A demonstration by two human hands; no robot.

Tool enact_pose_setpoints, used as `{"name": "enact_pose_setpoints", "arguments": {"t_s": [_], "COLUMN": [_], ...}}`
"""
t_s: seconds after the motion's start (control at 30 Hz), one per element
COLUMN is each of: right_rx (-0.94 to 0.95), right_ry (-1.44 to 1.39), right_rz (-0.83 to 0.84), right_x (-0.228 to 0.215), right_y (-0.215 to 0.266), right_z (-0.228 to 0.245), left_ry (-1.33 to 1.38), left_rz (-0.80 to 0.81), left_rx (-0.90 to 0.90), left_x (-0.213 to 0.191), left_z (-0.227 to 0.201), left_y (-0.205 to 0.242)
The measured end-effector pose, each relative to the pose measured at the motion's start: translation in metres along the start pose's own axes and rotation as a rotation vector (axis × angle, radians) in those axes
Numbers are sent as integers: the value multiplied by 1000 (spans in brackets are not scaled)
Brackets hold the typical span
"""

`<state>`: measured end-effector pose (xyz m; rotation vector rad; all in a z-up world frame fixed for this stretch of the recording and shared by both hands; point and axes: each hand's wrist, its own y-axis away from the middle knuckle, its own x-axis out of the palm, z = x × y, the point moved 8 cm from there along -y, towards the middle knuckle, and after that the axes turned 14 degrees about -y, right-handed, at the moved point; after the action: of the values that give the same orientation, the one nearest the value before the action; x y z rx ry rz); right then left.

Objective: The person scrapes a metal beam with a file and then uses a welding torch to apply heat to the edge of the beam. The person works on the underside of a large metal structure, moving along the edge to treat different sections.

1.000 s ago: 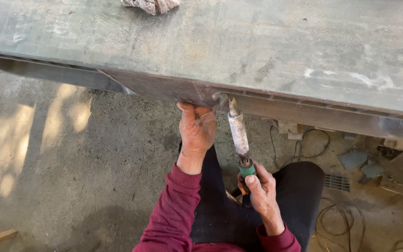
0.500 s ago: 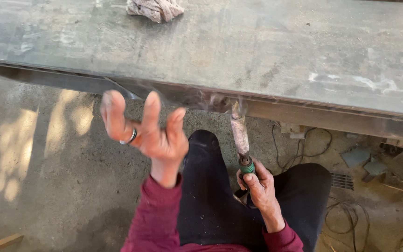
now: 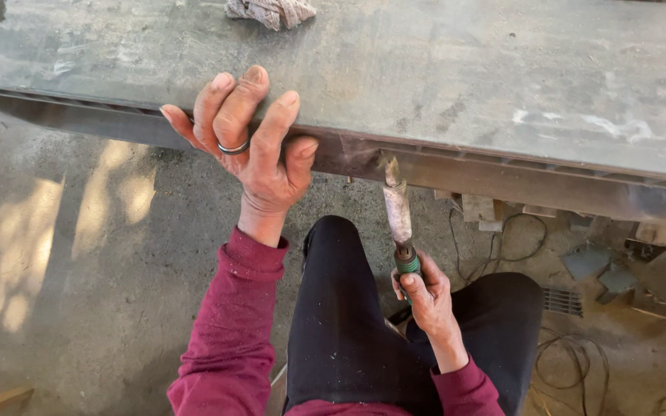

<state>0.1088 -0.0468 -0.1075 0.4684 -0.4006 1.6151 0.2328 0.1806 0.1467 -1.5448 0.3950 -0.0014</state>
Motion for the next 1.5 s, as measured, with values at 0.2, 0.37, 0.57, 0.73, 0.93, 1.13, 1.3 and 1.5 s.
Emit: {"name": "enact_pose_setpoints", "arguments": {"t_s": [0.2, 0.37, 0.57, 0.73, 0.93, 1.13, 1.3, 1.5], "right_rx": [0, 19, -9, -5, 11, 25, 12, 28], "right_ry": [-2, -14, -86, -82, -65, -52, -52, -29], "right_rz": [4, -11, -19, -56, -40, -36, 7, 14], "right_x": [-2, 0, -4, -11, -9, -6, -2, -1], "right_y": [0, -1, 2, 15, 14, 10, 6, 5], "right_z": [4, 2, 2, 5, 3, 3, 5, 7], "left_ry": [33, 56, 66, 35, 40, 44, 50, 53], "left_rz": [0, -20, -64, -38, -37, -46, -14, -36], "left_rx": [-52, -90, -61, -64, -71, -77, -100, -115], "left_x": [0, 2, 5, 4, 5, 5, 4, 6], "left_z": [-3, -7, -1, 0, 1, -1, -2, -2], "left_y": [1, 3, 6, 10, 9, 8, 8, 10]}}
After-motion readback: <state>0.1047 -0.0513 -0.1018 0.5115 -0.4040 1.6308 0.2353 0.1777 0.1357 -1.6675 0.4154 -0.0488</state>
